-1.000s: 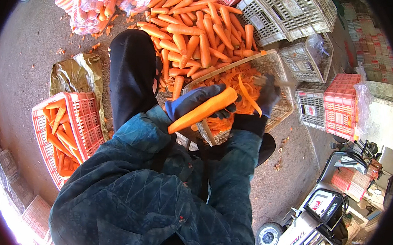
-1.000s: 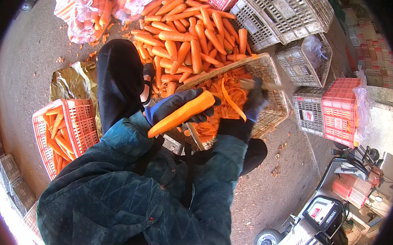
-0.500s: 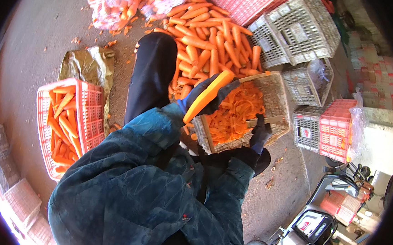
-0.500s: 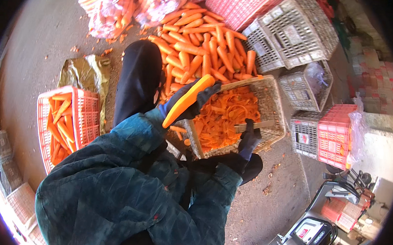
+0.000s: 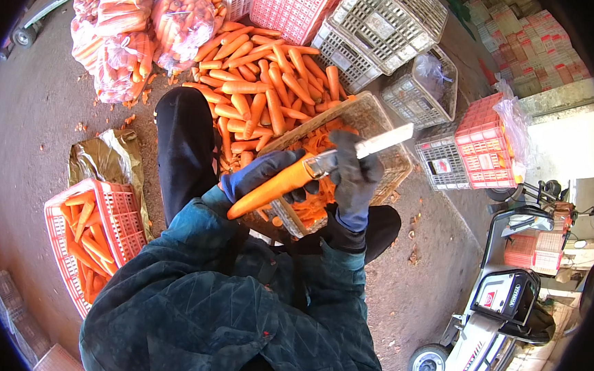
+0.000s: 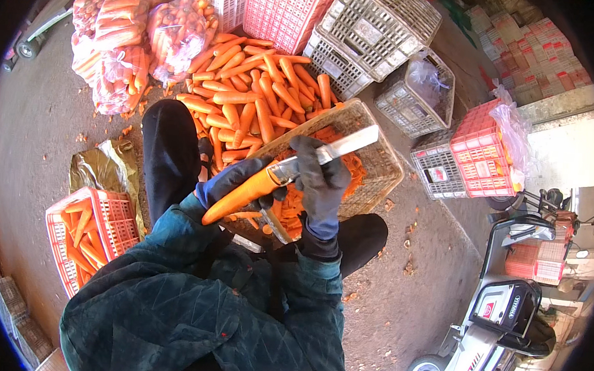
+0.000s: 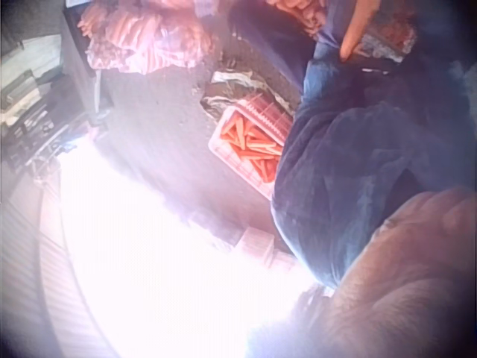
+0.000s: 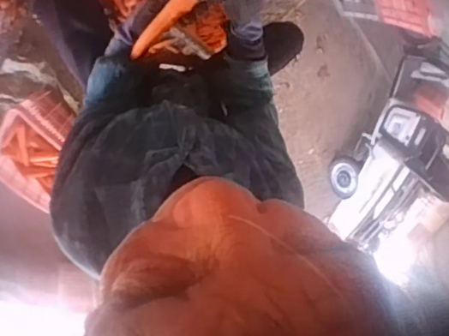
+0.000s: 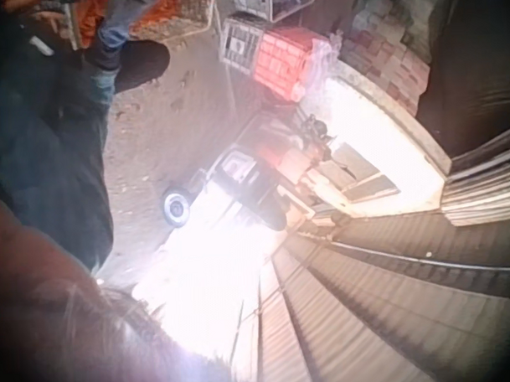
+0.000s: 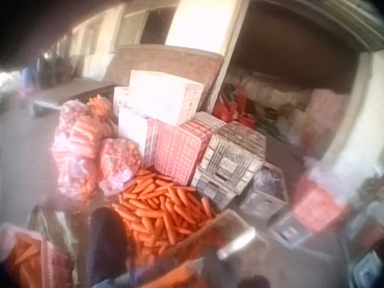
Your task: The person sits on the ground and peels carrots one by one using a handheld peeler, placing the peeled carrots into a red basket. The person then packs the peeled carrots into a plastic bag.
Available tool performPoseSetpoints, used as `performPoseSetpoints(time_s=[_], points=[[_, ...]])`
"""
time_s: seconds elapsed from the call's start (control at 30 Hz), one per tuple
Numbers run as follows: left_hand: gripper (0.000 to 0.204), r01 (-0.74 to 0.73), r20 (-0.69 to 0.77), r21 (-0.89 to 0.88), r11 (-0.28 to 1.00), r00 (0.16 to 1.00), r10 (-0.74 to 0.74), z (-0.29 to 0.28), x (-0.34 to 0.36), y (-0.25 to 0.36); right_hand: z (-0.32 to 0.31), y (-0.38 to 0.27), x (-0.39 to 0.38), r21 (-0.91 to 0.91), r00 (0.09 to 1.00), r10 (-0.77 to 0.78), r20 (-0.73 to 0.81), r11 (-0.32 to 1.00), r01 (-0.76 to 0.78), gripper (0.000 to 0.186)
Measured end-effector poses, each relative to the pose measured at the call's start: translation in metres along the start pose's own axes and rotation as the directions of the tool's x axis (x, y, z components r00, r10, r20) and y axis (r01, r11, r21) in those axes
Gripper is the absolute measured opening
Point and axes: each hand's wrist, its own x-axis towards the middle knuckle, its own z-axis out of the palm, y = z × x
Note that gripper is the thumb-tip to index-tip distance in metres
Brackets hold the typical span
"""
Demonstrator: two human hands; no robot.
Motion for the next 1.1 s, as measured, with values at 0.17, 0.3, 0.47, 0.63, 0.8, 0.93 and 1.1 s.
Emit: performPoseSetpoints(time_s=[0.17, 0.3, 0.47, 0.63, 0.8, 0.93, 1.1], points=[[0.053, 0.018, 0.126, 0.169, 0.985, 0.991, -0.040, -0.008, -0.028, 0.003, -0.057, 0.041, 0.022, -0.064, 0.958, -0.166, -0.233, 0.986, 0.155, 0.022], [0.042, -0.496, -0.654, 0.273, 0.825, 0.534, 0.537, 0.039, -0.074, 0.032, -0.125, 0.049, 0.038, -0.224, 0.886, -0.108, -0.451, 0.975, 0.005, 0.024], [0.049, -0.728, -0.620, 0.317, 0.608, 0.326, 0.714, -0.230, -0.290, 0.020, -0.159, 0.086, 0.005, -0.237, 0.911, -0.025, -0.412, 0.968, -0.080, 0.035], [0.050, 0.034, -0.845, 0.488, 0.872, -0.233, 0.482, -0.328, -0.581, -0.072, -0.143, 0.130, 0.003, 0.157, 0.896, 0.189, -0.401, 0.978, -0.136, 0.033], [0.052, 0.031, -0.795, 0.530, 0.847, -0.329, 0.509, -0.286, -0.460, -0.036, -0.137, 0.116, 0.021, -0.012, 0.920, 0.157, -0.358, 0.985, -0.173, 0.033], [0.047, 0.093, -0.504, 0.864, 0.496, 0.110, 0.857, -0.282, -0.238, 0.116, -0.130, 0.137, 0.029, -0.289, 0.934, 0.170, -0.314, 0.920, -0.265, 0.034], [0.054, 0.299, -0.144, 0.925, -0.235, 0.847, 0.511, -0.298, 0.050, 0.141, -0.121, 0.156, 0.033, -0.669, 0.990, 0.117, -0.081, 0.730, -0.141, 0.028]])
